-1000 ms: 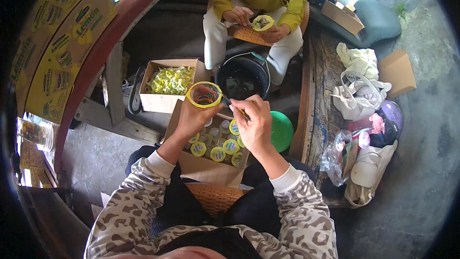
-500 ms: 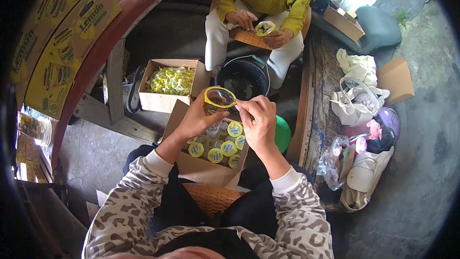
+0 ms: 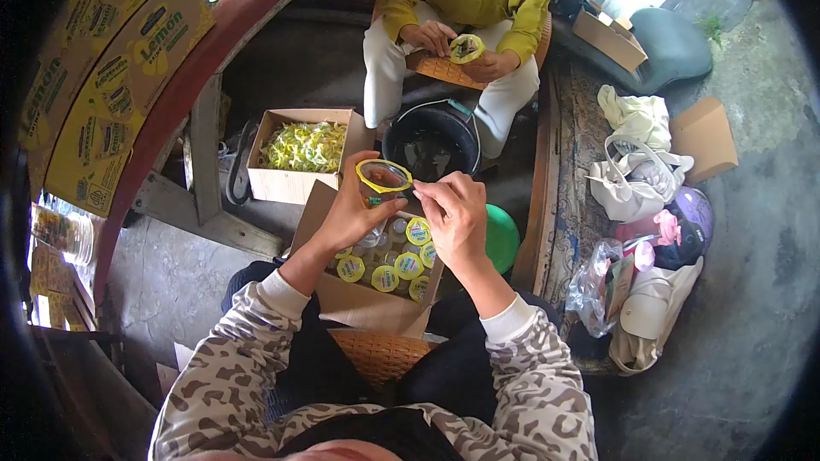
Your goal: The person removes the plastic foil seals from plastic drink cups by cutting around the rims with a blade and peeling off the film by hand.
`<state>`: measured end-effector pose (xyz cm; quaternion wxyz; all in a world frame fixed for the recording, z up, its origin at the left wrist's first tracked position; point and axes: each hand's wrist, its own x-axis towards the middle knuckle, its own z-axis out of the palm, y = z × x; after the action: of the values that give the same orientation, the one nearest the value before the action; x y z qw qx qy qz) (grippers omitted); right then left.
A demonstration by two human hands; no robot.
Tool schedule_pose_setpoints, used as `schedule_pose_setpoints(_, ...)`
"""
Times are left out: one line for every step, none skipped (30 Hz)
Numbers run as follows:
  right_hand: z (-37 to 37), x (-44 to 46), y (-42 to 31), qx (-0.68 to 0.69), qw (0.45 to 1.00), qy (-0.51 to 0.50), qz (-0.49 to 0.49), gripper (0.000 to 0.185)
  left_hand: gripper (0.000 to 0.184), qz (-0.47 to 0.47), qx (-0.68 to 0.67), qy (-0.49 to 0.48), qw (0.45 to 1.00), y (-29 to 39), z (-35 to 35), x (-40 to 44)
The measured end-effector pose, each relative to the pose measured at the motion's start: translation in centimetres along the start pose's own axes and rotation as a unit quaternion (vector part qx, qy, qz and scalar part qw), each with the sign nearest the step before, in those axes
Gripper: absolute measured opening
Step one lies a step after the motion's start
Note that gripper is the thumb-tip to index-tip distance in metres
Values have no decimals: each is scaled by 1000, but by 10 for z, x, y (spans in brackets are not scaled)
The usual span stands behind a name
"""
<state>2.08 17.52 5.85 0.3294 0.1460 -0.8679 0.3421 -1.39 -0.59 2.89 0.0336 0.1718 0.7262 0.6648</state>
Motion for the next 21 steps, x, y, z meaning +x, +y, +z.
schedule_pose_setpoints(0, 0, 0, 0, 1000, -1, 2, 17, 78, -16, -61, -12, 998, 5, 0, -1)
schedule_pose_setpoints(0, 0, 2, -1, 1000, 2, 4, 17, 76, -32, -122, -24, 992, 7, -1, -1)
schedule_pose_setpoints(0, 0, 4, -4, 1000, 5, 3, 17, 76, -31, -121, -27, 992, 7, -1, -1)
schedule_pose_setpoints(1, 0, 5, -9, 1000, 8, 2, 17, 75, -23, -123, -35, 991, 4, -1, -1)
schedule_pose_setpoints(1, 0, 6, -10, 1000, 11, 4, 17, 75, -15, -126, -42, 991, 2, -1, -1)
schedule_pose_setpoints(1, 0, 6, -5, 1000, 21, 22, 18, 75, -15, -125, -45, 991, -1, 0, -1)
schedule_pose_setpoints(1, 0, 6, 1, 999, 31, 40, 18, 77, 3, -112, -31, 993, -5, 1, 0)
schedule_pose_setpoints(1, 0, 6, 1, 999, 33, 41, 18, 78, 21, -99, -17, 995, -7, 2, 0)
schedule_pose_setpoints(1, 0, 5, 3, 998, 41, 40, 20, 78, 22, -98, -18, 995, -8, 2, 0)
schedule_pose_setpoints(1, -1, 5, 6, 998, 49, 39, 21, 79, 29, -85, 2, 996, -8, 2, 0)
schedule_pose_setpoints(0, -2, 3, 6, 998, 51, 39, 21, 79, 35, -73, 22, 996, -8, 3, 1)
schedule_pose_setpoints(0, -3, 1, -4, 999, 49, 18, 22, 79, 36, -72, 21, 997, -7, 2, 1)
schedule_pose_setpoints(0, -3, -1, -14, 999, 47, -2, 23, 80, 37, -47, 39, 997, -7, 2, 2)
schedule_pose_setpoints(0, -2, -4, -12, 998, 51, -24, 24, 81, 37, -22, 57, 997, -6, 1, 2)
schedule_pose_setpoints(1, -3, -6, -12, 998, 52, -24, 24, 81, 38, -21, 56, 997, -5, 1, 2)
schedule_pose_setpoints(2, -4, -6, -14, 998, 49, -37, 25, 81, 32, -21, 67, 997, -4, 2, 2)
schedule_pose_setpoints(3, -5, -7, -16, 998, 46, -49, 25, 81, 26, -22, 78, 996, -3, 2, 2)
schedule_pose_setpoints(4, -6, -5, -16, 997, 47, -60, 26, 81, 27, -21, 78, 996, -5, 2, 3)
schedule_pose_setpoints(4, -7, -5, -16, 997, 48, -60, 26, 81, 27, -25, 82, 996, -9, 2, 3)
schedule_pose_setpoints(3, -7, -6, -16, 997, 45, -65, 27, 81, 27, -28, 87, 995, -11, 2, 3)
schedule_pose_setpoints(2, -6, -7, -17, 997, 41, -70, 27, 81, 28, -28, 88, 995, -9, 1, 4)
